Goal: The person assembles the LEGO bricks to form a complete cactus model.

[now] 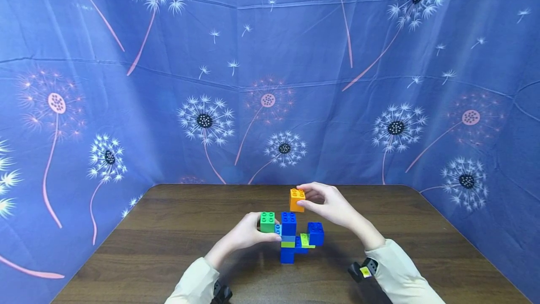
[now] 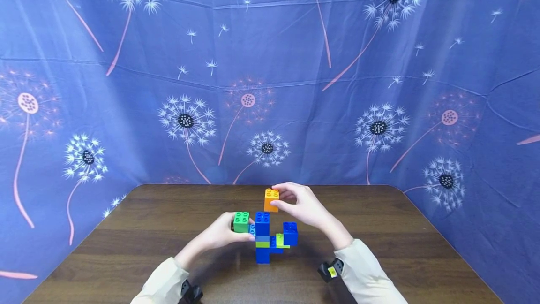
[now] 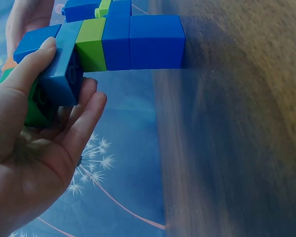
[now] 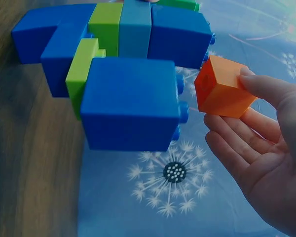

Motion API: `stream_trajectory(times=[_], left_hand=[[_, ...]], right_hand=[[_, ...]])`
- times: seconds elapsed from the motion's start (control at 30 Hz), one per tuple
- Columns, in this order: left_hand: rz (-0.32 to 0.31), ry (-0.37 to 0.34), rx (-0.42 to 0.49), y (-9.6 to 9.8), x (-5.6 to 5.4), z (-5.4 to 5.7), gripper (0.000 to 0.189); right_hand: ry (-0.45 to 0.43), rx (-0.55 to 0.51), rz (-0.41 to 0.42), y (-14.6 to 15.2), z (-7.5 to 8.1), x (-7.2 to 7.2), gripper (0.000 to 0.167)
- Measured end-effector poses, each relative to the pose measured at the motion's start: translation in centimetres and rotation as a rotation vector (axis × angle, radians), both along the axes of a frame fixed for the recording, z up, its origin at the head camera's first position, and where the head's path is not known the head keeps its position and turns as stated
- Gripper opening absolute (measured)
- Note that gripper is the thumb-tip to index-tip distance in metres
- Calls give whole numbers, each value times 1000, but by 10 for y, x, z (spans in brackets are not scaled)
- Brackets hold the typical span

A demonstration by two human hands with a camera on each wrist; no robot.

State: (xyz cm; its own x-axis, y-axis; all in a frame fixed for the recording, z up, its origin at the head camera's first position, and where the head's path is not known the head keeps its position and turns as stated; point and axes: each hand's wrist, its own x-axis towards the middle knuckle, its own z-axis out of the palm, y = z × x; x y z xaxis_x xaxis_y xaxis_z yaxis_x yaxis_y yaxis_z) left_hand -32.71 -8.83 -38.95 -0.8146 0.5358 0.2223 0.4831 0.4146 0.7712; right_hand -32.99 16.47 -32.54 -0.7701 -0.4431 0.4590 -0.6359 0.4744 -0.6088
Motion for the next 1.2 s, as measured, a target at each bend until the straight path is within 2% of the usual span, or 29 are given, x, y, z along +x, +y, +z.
stream_trajectory(times=[0.27,0.47,1.2], left_hand=[[-2,5,6,0,-1,0,33],[-3,10,5,-1,-1,0,33],[-2,-16,15,-1,-2,-1,34]], right_hand=[[19,39,23,-8,1,7,36],[1,50,35,-14,4,11,36],[43,64,129,-14,2,11,37]])
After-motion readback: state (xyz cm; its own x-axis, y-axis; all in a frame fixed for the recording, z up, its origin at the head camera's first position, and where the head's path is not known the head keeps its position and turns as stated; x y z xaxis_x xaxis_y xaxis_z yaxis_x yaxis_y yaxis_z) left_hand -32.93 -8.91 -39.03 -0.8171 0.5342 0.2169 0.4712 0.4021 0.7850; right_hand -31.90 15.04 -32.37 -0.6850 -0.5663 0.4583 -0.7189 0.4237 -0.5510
